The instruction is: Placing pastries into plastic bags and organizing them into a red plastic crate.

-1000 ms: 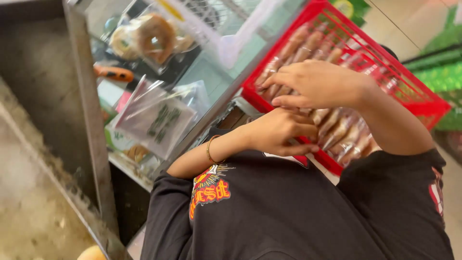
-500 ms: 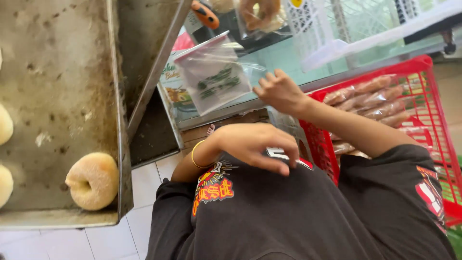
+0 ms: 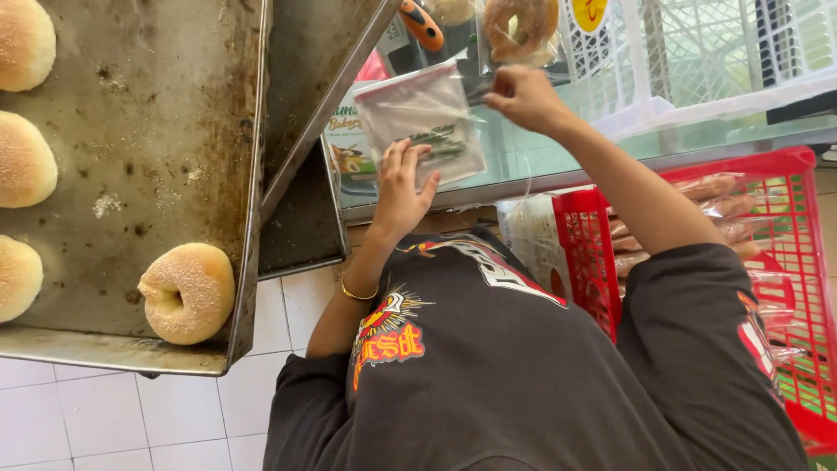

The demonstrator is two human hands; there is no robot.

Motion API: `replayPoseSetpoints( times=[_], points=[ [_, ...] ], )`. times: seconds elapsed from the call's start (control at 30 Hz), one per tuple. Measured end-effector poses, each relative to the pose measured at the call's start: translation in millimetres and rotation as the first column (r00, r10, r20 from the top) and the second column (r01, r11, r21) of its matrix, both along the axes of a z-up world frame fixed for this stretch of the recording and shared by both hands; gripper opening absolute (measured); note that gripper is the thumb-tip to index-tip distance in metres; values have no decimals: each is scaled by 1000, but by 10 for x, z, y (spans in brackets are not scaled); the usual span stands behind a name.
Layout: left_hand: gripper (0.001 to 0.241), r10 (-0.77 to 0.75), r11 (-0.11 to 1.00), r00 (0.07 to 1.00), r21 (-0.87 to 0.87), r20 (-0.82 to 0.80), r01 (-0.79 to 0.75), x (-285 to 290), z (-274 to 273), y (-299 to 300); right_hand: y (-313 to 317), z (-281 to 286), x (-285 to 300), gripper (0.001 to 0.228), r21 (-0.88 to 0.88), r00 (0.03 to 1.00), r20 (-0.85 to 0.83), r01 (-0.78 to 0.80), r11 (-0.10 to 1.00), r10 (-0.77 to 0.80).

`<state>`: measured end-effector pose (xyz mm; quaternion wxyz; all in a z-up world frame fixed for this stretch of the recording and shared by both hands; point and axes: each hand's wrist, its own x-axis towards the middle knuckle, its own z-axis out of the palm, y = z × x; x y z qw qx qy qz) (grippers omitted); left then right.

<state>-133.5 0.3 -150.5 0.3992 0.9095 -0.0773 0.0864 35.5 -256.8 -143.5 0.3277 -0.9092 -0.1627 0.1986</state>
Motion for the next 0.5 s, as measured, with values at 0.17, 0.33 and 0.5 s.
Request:
replayPoseSetpoints(
  times=[0.17,0.33,0.5],
  points=[
    [43,16,998,999,-55,-28,-18,-11,-318,82,-334,630,-39,8,286,988,119,61,956,-98],
    [76,-56,854,974,-516,-221,-68,115,-21,53,-401,1293,-317,12,779,974,-159,24,627,160],
    [106,-366,486,919,-872,-147,54,226,116,12,-269,1448,-596,12,878,922,-141,-52,477,361]
  ],
)
